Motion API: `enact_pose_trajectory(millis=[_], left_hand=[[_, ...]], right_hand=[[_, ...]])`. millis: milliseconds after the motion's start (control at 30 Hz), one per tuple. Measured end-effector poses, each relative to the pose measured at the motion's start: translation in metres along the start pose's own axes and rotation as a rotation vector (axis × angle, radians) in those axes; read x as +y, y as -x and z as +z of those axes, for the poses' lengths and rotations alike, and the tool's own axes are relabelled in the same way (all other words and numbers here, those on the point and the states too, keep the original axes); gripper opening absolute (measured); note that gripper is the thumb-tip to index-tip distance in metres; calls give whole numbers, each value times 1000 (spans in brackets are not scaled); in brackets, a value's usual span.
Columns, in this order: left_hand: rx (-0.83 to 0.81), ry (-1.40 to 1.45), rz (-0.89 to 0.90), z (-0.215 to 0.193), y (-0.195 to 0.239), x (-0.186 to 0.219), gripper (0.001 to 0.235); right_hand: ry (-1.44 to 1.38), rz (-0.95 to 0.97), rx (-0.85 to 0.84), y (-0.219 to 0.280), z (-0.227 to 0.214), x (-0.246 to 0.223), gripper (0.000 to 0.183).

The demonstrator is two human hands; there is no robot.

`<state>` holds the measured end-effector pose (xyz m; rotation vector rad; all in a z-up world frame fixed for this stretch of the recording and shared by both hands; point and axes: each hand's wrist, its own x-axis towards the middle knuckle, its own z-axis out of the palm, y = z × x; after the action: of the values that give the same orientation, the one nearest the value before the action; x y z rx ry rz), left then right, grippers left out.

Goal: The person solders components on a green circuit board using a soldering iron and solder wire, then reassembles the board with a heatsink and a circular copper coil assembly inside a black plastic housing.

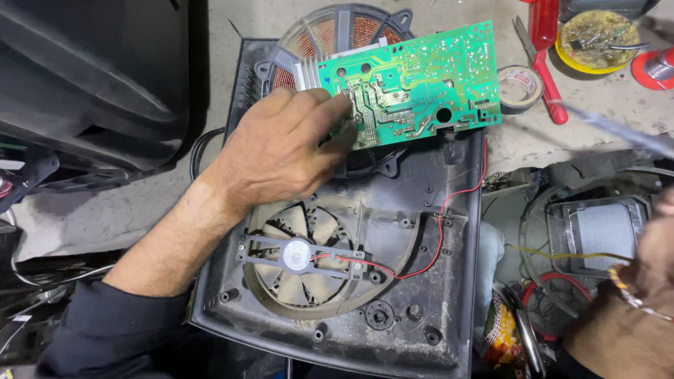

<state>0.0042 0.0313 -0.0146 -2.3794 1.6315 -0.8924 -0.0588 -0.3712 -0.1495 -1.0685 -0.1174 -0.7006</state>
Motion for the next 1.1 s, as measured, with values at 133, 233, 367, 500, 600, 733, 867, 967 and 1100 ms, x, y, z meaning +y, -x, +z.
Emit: enact_pose_trajectory(millis=[133,233,367,500,600,733,867,967,1100], left_hand=[[13,12,-1,-1,0,0,32],[15,13,9,-2,-1,1,32],[6,-12,10,-2,-2,1,29],[10,2,19,-2,-1,0,29],[9,9,23,-2,-3,-1,31],[0,-9,8,-3,-3,1,29],[17,18,22,-1,-1,-1,34],[18,31,12,-1,0,-1,35],[17,31,8,0,2,-1,36]], right_hand=[[-10,43,-142,9,40,0,29],[100,23,-226,14,70,4,30],[330,-60,-336,11,91,0,36],[360,-70,-373,9,99,-3,36],[329,-59,-388,7,100,-4,34],[359,-55,-392,6,101,-4,32],[370,-43,-391,6,99,-4,34],[435,-81,-405,6,98,-4,36],[399,-71,-377,8,99,-1,40]])
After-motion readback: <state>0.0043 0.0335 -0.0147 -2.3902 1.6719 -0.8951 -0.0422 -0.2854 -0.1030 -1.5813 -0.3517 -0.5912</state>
